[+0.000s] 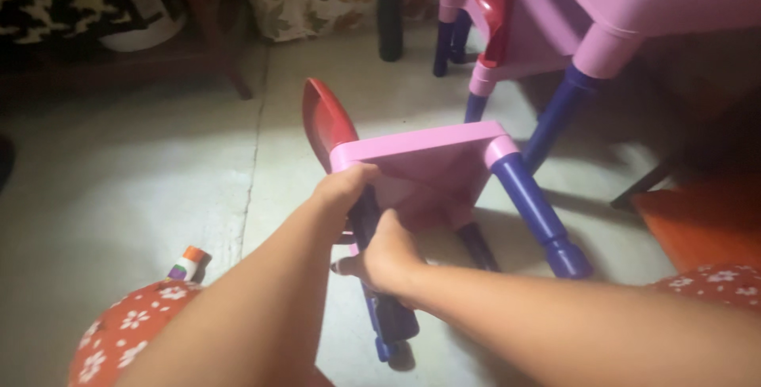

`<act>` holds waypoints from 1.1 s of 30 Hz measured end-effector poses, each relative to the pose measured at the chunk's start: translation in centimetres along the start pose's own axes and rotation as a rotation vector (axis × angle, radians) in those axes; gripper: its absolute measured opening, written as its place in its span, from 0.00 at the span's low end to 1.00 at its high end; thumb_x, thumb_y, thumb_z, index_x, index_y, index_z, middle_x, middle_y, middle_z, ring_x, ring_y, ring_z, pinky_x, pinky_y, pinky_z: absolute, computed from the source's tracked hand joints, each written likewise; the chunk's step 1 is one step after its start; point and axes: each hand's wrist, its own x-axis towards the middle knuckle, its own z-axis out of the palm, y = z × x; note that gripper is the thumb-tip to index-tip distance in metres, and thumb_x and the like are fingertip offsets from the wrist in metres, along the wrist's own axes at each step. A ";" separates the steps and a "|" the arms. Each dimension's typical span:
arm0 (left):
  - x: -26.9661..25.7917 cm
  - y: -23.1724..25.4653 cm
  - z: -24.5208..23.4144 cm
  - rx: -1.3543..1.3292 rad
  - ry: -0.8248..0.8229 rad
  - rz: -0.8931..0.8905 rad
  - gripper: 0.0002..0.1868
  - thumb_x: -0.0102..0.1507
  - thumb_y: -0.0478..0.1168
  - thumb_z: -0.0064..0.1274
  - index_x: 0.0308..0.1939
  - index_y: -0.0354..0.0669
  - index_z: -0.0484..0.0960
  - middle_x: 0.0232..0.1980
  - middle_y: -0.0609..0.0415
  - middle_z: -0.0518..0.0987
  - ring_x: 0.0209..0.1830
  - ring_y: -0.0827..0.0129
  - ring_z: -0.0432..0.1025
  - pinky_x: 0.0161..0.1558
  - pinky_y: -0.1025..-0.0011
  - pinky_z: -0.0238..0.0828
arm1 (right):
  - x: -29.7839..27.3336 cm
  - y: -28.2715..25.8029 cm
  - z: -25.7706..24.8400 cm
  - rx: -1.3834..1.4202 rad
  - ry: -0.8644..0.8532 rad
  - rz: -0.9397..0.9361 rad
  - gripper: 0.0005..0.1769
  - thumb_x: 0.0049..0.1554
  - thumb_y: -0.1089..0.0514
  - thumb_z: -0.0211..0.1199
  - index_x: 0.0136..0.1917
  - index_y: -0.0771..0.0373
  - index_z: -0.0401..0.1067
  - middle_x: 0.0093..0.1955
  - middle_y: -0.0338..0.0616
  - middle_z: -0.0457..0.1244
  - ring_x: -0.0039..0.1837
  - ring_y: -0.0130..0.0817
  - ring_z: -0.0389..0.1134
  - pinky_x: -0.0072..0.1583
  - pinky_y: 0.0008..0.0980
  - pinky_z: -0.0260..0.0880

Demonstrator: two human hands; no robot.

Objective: The person assembles a small plastic chair by inserting blue legs into a pink seat frame, then attaching a red backrest. They also move a pink table and another chair to arrange the furniture.

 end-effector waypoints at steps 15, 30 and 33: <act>1.2 -0.6 -0.2 -0.037 -0.053 -0.011 0.26 0.52 0.52 0.60 0.51 0.46 0.79 0.44 0.49 0.81 0.43 0.56 0.78 0.50 0.50 0.74 | 0.2 1.0 0.5 0.393 -0.154 0.184 0.31 0.46 0.70 0.64 0.63 0.64 0.62 0.38 0.52 0.62 0.30 0.38 0.65 0.30 0.39 0.64; 2.7 -1.3 0.4 -0.319 -0.069 0.142 0.22 0.54 0.49 0.62 0.45 0.36 0.83 0.37 0.49 0.82 0.34 0.59 0.78 0.39 0.59 0.77 | 2.7 3.0 -2.9 0.428 -0.315 0.106 0.19 0.56 0.52 0.67 0.55 0.63 0.68 0.40 0.43 0.66 0.37 0.31 0.69 0.38 0.35 0.71; 2.2 -1.0 0.4 -0.242 -0.007 0.098 0.23 0.56 0.49 0.62 0.46 0.33 0.81 0.36 0.47 0.80 0.31 0.58 0.76 0.37 0.58 0.76 | 5.4 5.4 -5.8 0.451 -0.050 -0.008 0.18 0.54 0.50 0.66 0.52 0.65 0.70 0.40 0.46 0.69 0.37 0.35 0.72 0.39 0.37 0.73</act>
